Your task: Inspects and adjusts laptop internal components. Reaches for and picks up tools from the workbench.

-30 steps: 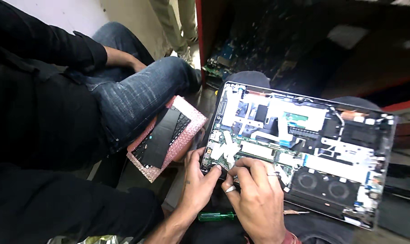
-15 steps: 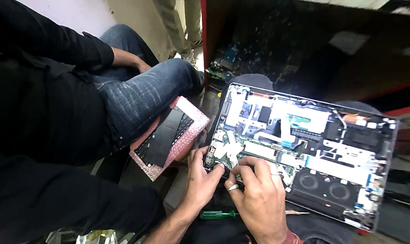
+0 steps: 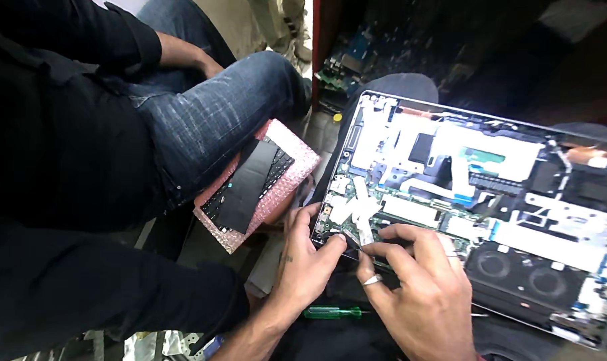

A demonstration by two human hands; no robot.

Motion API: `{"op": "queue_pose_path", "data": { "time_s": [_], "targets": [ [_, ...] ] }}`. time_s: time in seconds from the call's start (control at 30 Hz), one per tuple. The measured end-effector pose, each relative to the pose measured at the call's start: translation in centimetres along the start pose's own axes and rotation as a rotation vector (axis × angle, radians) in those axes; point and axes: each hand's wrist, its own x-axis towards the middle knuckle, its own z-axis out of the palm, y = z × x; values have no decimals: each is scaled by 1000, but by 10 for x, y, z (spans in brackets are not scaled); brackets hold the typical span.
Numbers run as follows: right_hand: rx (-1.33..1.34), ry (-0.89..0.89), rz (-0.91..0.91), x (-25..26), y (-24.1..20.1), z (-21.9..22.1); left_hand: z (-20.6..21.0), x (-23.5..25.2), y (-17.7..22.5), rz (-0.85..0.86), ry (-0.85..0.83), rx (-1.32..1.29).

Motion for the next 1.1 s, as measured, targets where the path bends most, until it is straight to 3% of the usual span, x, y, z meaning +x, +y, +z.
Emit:
{"op": "queue_pose_path", "data": {
  "time_s": [0.6,1.1],
  "targets": [
    [-143,-173,-126,20,-2,-9,1,3,1,-5,7,5],
    [-65,-146,-131,17,3,-5,-3,6,1,-4,-50,-18]
  ]
}}
